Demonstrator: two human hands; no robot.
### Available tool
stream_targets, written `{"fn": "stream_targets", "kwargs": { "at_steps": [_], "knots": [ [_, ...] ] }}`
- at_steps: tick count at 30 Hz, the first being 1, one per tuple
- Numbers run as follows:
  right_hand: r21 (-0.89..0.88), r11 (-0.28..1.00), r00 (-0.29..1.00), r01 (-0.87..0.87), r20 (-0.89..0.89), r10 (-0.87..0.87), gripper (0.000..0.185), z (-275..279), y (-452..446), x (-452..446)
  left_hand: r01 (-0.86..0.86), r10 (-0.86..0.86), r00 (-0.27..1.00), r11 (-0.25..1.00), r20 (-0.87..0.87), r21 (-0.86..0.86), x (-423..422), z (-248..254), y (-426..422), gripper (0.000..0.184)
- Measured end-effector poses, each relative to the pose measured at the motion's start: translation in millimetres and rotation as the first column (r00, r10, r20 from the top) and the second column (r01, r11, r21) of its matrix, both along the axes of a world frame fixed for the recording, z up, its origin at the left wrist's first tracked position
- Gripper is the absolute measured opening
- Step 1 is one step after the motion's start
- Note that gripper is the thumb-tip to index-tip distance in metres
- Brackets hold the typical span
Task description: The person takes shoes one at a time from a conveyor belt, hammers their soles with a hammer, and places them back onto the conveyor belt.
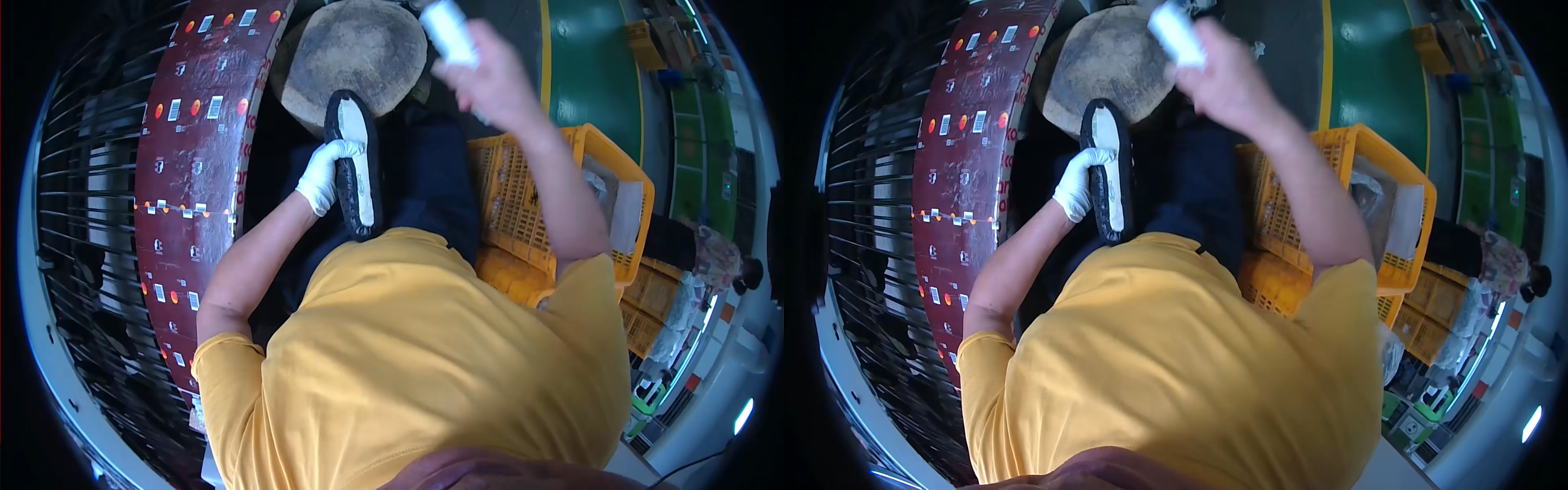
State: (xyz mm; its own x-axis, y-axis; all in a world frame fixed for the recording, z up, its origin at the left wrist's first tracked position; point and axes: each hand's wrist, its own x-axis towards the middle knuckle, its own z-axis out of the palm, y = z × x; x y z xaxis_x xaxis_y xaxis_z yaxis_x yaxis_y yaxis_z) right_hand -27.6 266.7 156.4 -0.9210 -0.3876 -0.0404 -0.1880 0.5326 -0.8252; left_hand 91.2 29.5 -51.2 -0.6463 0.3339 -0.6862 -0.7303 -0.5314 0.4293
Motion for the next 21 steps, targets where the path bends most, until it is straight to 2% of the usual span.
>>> {"fn": "stream_targets", "kwargs": {
  "at_steps": [1, 3, 4, 6, 7, 8, 9, 11, 12, 13, 14, 15, 17, 19, 20, 21],
  "knots": [
    [-0.129, 0.992, 0.992, 0.006, -0.127, -0.022, 0.034, 18.9, -2.4, -5.4, 0.0, 0.0, 1.0, 1.0, -0.011, 0.018, -2.0, 3.9, -0.3, 0.048],
    [-0.444, 0.879, 0.958, 0.171, -0.133, -0.254, 0.024, 46.5, -17.0, -3.3, 0.002, -0.002, 1.0, 1.0, -0.002, 0.014, -2.4, -1.2, -0.8, 0.048],
    [-0.448, 0.88, 0.962, 0.16, -0.129, -0.24, 0.024, 33.1, -21.5, -3.5, -0.001, 0.001, 1.0, 1.0, 0.002, 0.008, -2.6, 1.0, -0.1, 0.047],
    [-0.565, 0.814, 0.943, 0.133, -0.181, -0.279, 0.036, -33.5, -20.4, 4.7, -0.004, 0.004, 1.0, 1.0, 0.021, 0.014, -2.3, 7.8, -0.8, 0.045],
    [-0.027, 0.99, 0.899, 0.136, -0.416, -0.135, 0.038, -85.0, -7.6, 16.4, 0.0, 0.0, 1.0, 1.0, 0.012, 0.025, -1.5, 10.9, -0.6, 0.044],
    [0.15, 0.989, 0.994, 0.008, -0.11, 0.009, 0.039, -82.7, -7.5, 29.0, 0.0, 0.001, 1.0, 1.0, -0.01, 0.017, -1.5, 10.9, -0.2, 0.045],
    [0.273, 0.948, 0.97, -0.166, 0.219, 0.106, 0.041, -78.9, -8.7, 40.4, -0.009, 0.008, 1.0, 0.998, -0.011, -0.055, 0.8, 6.4, 1.7, 0.046],
    [0.123, 0.981, 0.988, -0.149, 0.051, 0.143, 0.041, -19.5, -2.3, 17.4, -0.036, 0.035, 0.999, 0.998, -0.019, -0.042, -1.2, -0.2, 3.4, 0.045],
    [-0.019, 0.999, 0.996, -0.03, 0.082, 0.031, 0.037, 16.5, -10.9, 16.8, -0.015, 0.014, 0.999, 0.999, -0.03, -0.029, -0.6, 2.2, 0.8, 0.045],
    [-0.122, 0.992, 1.0, 0.022, 0.022, -0.019, 0.03, 35.4, -10.5, 8.4, 0.011, -0.011, 0.999, 1.0, -0.041, -0.015, -0.2, 5.5, -1.1, 0.045],
    [-0.214, 0.976, 0.989, -0.037, -0.148, 0.005, 0.027, 51.0, -8.5, -4.5, 0.0, 0.0, 0.999, 1.0, -0.036, 0.008, -0.4, 0.5, -0.7, 0.045],
    [-0.41, 0.903, 0.975, 0.13, -0.113, -0.192, 0.025, 65.4, -18.1, -2.5, -0.002, 0.003, 0.999, 1.0, -0.039, 0.008, -0.8, -2.6, 0.0, 0.045],
    [-0.492, 0.864, 0.921, 0.104, -0.28, -0.27, 0.03, 35.6, -20.3, -17.2, -0.026, 0.026, 0.999, 0.999, -0.024, -0.029, -1.3, -9.5, 1.4, 0.045],
    [-0.385, 0.919, 0.916, 0.085, -0.334, -0.224, 0.03, -84.9, -6.8, -3.3, -0.021, 0.021, 1.0, 1.0, -0.021, -0.016, 1.1, -9.8, 1.1, 0.045],
    [-0.003, 0.999, 0.991, -0.035, -0.128, 0.035, 0.033, -83.4, -10.7, 15.9, -0.013, 0.012, 1.0, 1.0, -0.026, -0.008, -0.6, -8.4, 0.0, 0.044],
    [0.336, 0.91, 0.967, -0.242, 0.159, 0.199, 0.036, -78.0, -12.8, 31.1, -0.012, 0.012, 0.999, 1.0, -0.037, -0.011, -3.7, -5.1, -1.1, 0.044]
  ]
}}
